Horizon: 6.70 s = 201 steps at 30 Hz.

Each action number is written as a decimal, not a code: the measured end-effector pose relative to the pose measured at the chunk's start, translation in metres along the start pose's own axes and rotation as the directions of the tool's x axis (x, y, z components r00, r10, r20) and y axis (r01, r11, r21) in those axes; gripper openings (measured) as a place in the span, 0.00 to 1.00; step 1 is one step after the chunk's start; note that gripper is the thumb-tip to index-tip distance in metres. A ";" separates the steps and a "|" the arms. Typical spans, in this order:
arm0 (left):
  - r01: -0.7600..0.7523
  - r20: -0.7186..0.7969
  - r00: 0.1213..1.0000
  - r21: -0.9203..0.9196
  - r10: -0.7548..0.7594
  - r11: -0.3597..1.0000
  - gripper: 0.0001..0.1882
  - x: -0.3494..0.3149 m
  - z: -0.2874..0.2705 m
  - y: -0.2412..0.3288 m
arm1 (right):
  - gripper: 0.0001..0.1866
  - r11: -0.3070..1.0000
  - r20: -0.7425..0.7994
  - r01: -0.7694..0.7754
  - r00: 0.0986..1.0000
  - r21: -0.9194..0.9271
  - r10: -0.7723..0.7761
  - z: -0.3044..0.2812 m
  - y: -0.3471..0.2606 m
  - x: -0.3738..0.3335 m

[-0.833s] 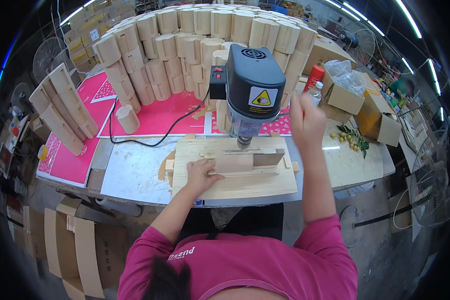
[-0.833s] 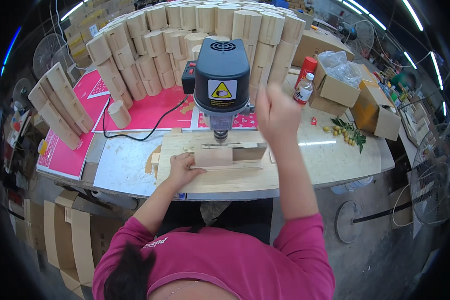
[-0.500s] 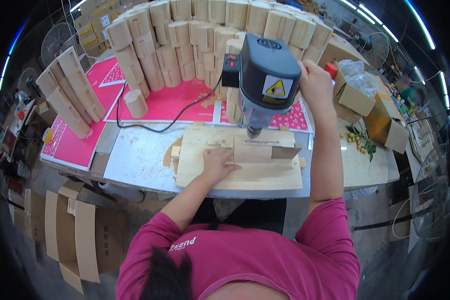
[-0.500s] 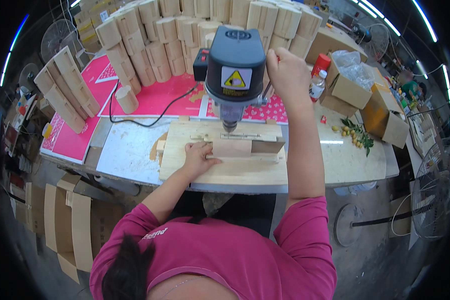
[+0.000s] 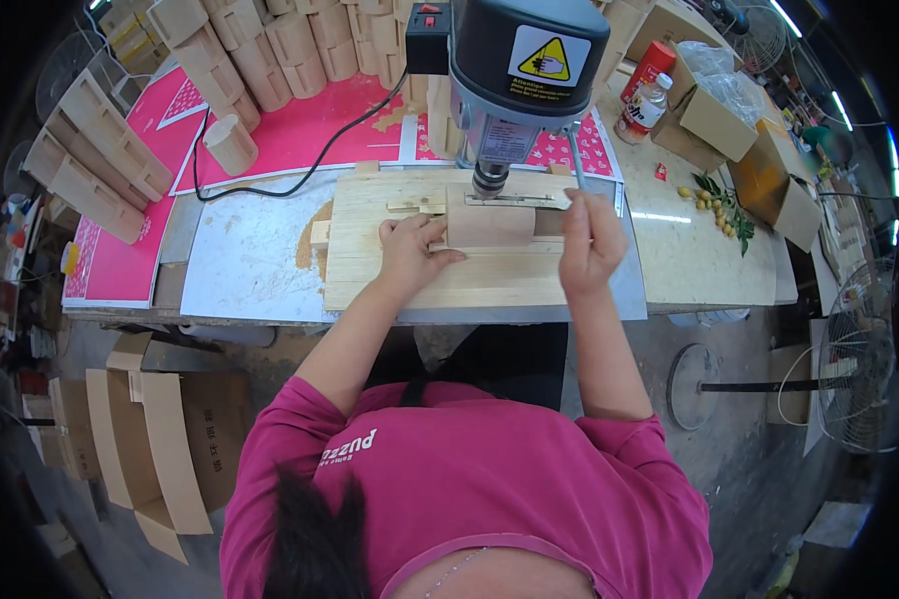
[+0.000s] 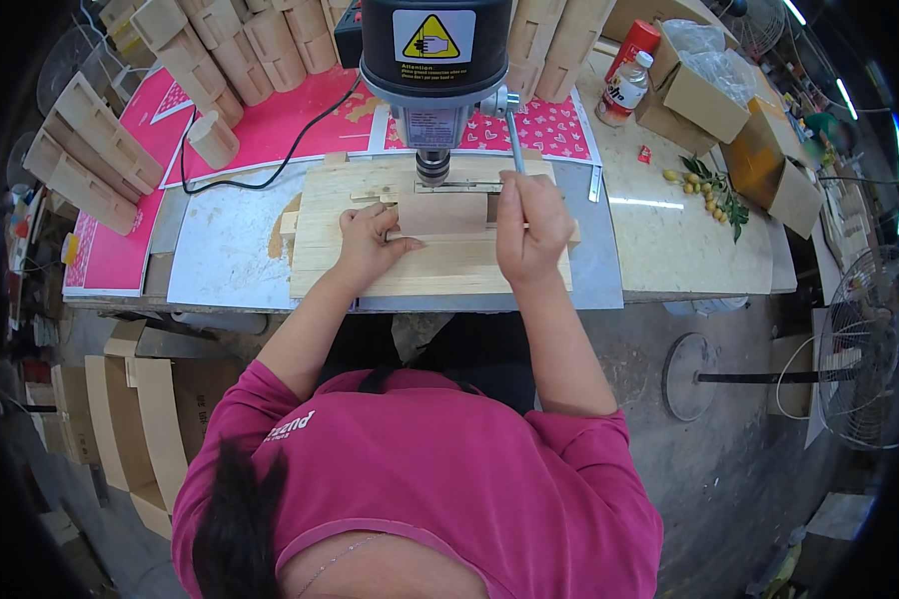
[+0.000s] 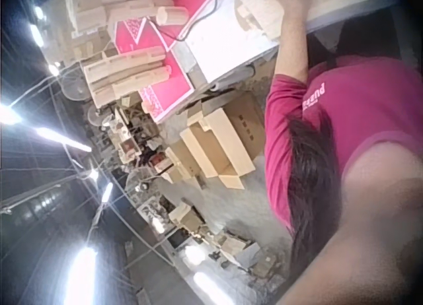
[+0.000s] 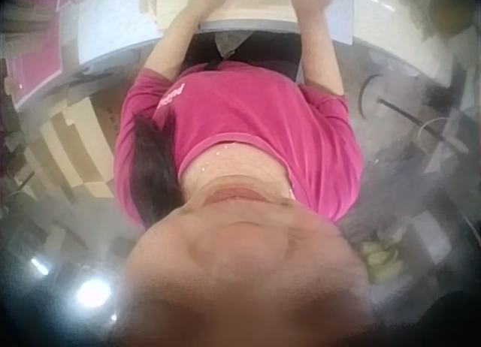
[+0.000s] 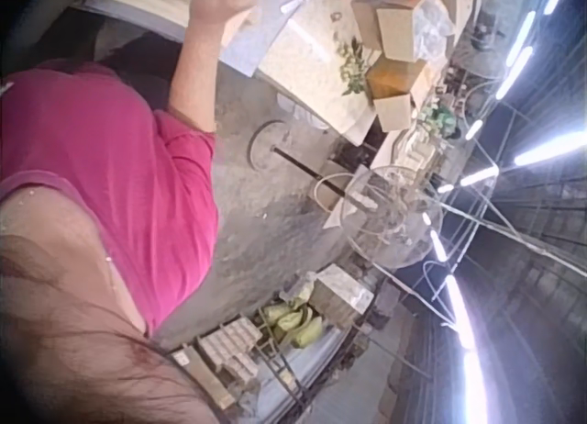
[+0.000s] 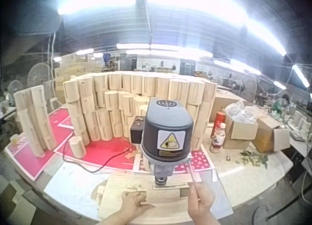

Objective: Drilling holes into cylindrical wooden blocks using a stationary drill press.

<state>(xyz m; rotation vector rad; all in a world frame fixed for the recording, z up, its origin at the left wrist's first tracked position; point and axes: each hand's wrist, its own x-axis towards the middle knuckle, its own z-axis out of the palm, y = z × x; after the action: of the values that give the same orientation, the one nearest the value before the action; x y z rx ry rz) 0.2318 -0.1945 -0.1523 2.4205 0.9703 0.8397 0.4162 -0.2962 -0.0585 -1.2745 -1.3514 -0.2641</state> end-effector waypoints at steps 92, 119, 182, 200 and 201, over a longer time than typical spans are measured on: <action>0.052 -0.157 0.986 0.023 -0.048 0.998 0.35 -0.021 -0.011 -0.007 | 0.11 0.855 0.440 -0.506 0.797 0.114 0.414 -0.008 0.079 -0.025; 0.010 -0.043 0.999 -0.050 -0.012 0.999 0.29 -0.017 -0.021 -0.028 | 0.12 0.994 0.036 0.054 0.998 -0.090 -0.051 -0.008 -0.029 0.130; 0.012 -0.076 0.997 0.019 -0.011 1.000 0.26 -0.003 0.006 0.002 | 0.04 0.980 -0.103 0.194 0.976 0.034 -0.189 -0.011 -0.011 0.055; 0.065 -0.061 0.994 -0.347 -0.092 0.936 0.18 -0.002 0.017 -0.011 | 0.15 0.922 0.721 -0.146 0.585 -0.358 0.372 -0.037 0.056 0.037; 0.031 -0.036 0.998 -0.357 -0.047 0.934 0.17 -0.003 0.005 -0.007 | 0.15 0.915 0.728 -0.156 0.563 -0.371 0.391 -0.040 0.057 0.025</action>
<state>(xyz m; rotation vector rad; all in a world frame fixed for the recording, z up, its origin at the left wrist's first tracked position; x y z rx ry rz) 0.2297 -0.1927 -0.1609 2.0744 0.7984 0.9653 0.4906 -0.2938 -0.0568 -1.9466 -1.8597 0.4385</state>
